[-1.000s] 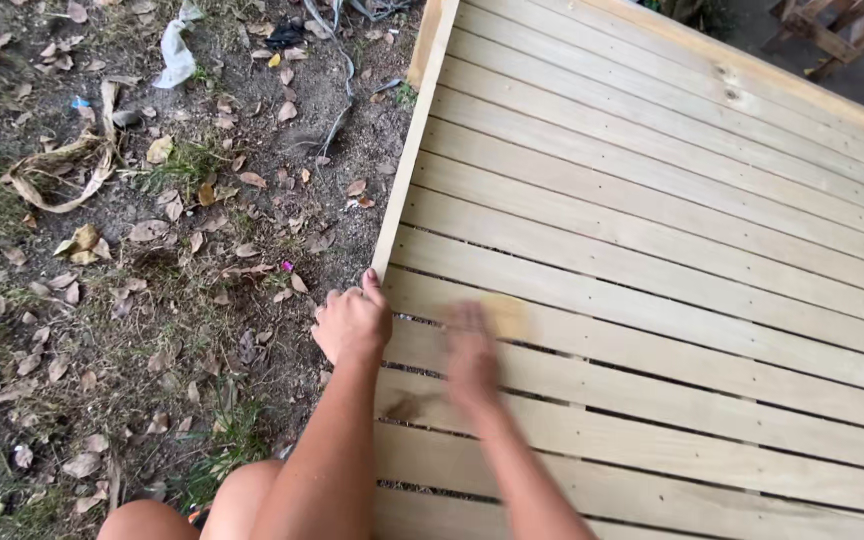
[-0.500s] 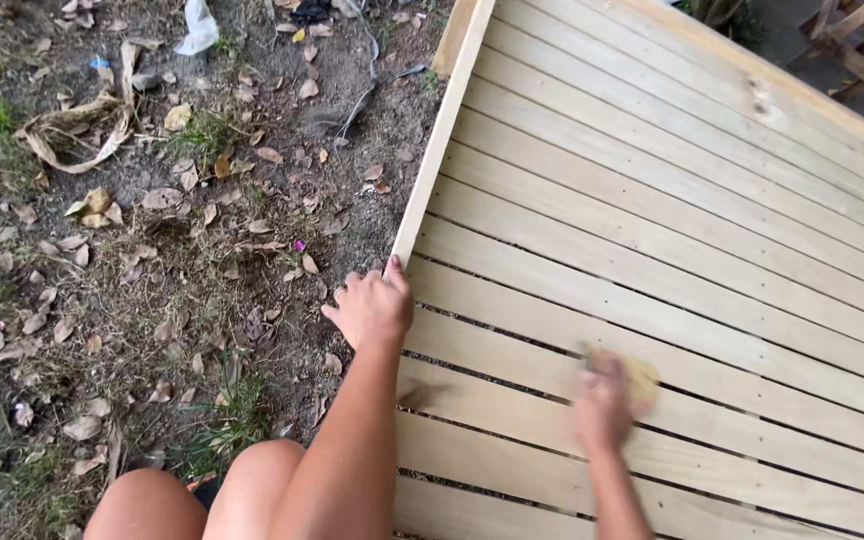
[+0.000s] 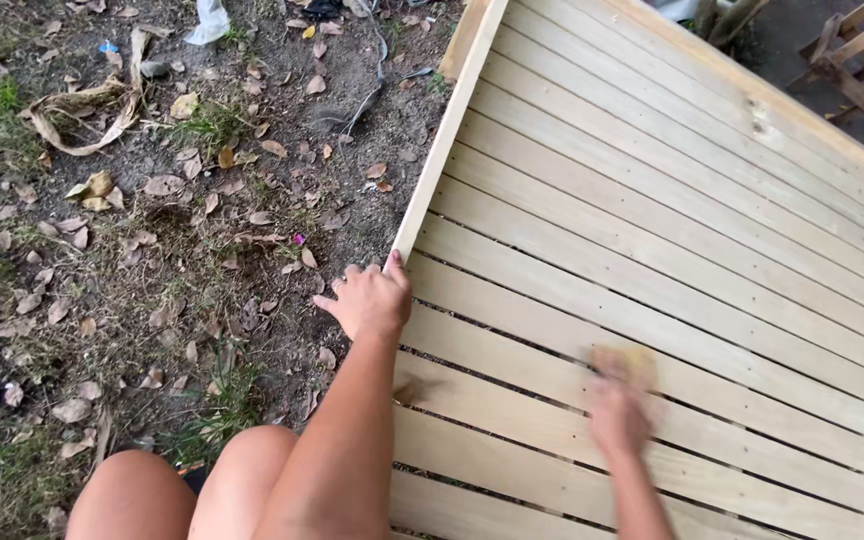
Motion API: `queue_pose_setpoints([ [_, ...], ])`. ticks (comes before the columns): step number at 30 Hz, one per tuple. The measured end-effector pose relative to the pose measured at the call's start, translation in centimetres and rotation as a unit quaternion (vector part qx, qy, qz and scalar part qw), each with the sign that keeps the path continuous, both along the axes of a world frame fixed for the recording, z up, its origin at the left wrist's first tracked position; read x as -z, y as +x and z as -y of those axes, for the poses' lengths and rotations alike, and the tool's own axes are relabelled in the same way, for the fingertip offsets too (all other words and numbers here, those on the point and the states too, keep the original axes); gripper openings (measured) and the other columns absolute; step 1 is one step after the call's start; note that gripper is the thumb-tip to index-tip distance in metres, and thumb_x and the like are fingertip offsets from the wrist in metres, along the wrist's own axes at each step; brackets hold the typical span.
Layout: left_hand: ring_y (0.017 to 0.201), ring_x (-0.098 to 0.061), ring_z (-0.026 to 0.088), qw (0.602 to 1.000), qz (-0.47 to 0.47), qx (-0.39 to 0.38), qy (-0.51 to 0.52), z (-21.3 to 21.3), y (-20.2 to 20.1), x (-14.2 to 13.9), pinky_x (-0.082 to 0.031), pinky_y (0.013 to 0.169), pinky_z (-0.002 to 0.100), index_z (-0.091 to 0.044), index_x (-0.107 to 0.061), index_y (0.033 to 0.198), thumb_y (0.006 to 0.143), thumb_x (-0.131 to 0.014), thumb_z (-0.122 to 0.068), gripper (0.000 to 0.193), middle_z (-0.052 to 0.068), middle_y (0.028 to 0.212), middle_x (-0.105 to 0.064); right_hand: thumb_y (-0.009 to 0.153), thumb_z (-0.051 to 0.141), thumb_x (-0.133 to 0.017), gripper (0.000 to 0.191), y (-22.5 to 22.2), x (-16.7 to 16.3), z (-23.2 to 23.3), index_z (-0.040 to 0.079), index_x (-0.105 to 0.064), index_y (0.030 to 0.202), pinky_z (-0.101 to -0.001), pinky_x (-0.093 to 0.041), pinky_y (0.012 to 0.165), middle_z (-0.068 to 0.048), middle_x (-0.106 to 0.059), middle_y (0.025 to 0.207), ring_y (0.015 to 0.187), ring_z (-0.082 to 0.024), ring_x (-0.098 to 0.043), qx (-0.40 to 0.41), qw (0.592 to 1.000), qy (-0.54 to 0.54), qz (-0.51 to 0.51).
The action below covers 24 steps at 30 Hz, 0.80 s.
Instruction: The person sands the slatted surface of a large wooden frame outdoors, rubbing a sanding block back and forth across the planks while steadying the frame with the other hand. They occasionally reposition around the frame and briefly handle a piece of sandpaper before resuming sanding.
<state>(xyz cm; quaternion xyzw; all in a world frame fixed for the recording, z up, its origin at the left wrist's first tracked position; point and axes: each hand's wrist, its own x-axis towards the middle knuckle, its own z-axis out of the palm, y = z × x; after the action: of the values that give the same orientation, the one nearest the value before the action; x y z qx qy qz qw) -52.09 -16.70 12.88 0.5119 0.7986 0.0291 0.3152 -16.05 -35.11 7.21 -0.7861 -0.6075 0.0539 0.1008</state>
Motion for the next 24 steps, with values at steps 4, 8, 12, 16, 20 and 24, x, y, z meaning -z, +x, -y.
queue_pose_setpoints([
  [4,0.134,-0.051,0.035,1.000,-0.007,0.013,0.000,-0.2,0.2,0.9,-0.017,0.118,0.070,-0.014,-0.072,0.125,0.104,-0.021,-0.060,0.072,0.013,0.137,-0.060,0.105,0.027,-0.045,0.052,-1.6,3.3,-0.3,0.013,-0.042,0.155,-0.0512,-0.021,0.122,-0.005,-0.035,0.165,0.153,-0.031,-0.026,0.143,0.987,-0.064,0.036],
  [8,0.134,-0.052,0.035,1.000,-0.004,0.010,-0.002,-0.5,0.1,1.3,-0.017,0.119,0.070,-0.015,-0.073,0.123,0.104,-0.021,-0.059,0.071,0.014,0.137,-0.060,0.095,0.019,-0.063,0.062,-17.9,6.0,-9.6,0.017,-0.046,0.154,-0.0596,-0.026,0.123,-0.010,-0.041,0.161,0.152,-0.031,-0.034,-0.074,0.995,0.062,0.003],
  [12,0.133,-0.052,0.037,1.000,-0.001,0.010,0.009,-0.6,-0.2,1.2,-0.017,0.117,0.071,-0.013,-0.073,0.123,0.103,-0.024,-0.058,0.070,0.014,0.136,-0.060,0.093,0.025,-0.060,0.066,-25.1,2.9,-14.3,0.019,-0.039,0.156,-0.0770,-0.017,0.113,-0.002,-0.034,0.163,0.154,-0.031,-0.024,-0.142,0.988,-0.050,0.031],
  [16,0.131,-0.054,0.036,1.000,0.004,0.003,0.010,-0.6,-0.3,1.1,-0.019,0.117,0.071,-0.013,-0.073,0.123,0.102,-0.026,-0.059,0.070,0.014,0.135,-0.061,0.095,0.026,-0.057,0.066,-24.2,-0.7,-12.1,0.025,-0.037,0.158,-0.0782,-0.015,0.113,0.004,-0.029,0.167,0.155,-0.027,-0.022,-0.142,0.985,-0.093,0.030],
  [20,0.131,-0.054,0.036,1.000,0.007,0.009,-0.007,-0.6,-0.3,1.1,-0.020,0.117,0.070,-0.012,-0.074,0.121,0.103,-0.026,-0.059,0.069,0.014,0.133,-0.062,0.095,0.029,-0.058,0.066,-24.6,0.0,-12.6,0.023,-0.033,0.156,-0.0766,-0.014,0.111,0.001,-0.027,0.165,0.151,-0.032,-0.021,-0.138,0.987,-0.077,0.033],
  [24,0.131,-0.054,0.037,0.999,0.014,-0.007,0.033,-0.6,-0.4,1.2,-0.020,0.116,0.071,-0.010,-0.073,0.121,0.103,-0.028,-0.058,0.068,0.015,0.132,-0.063,0.095,0.029,-0.058,0.069,-25.9,0.9,-14.4,0.022,-0.033,0.159,-0.0734,-0.016,0.118,0.000,-0.031,0.165,0.155,-0.028,-0.025,-0.142,0.985,-0.083,0.046],
])
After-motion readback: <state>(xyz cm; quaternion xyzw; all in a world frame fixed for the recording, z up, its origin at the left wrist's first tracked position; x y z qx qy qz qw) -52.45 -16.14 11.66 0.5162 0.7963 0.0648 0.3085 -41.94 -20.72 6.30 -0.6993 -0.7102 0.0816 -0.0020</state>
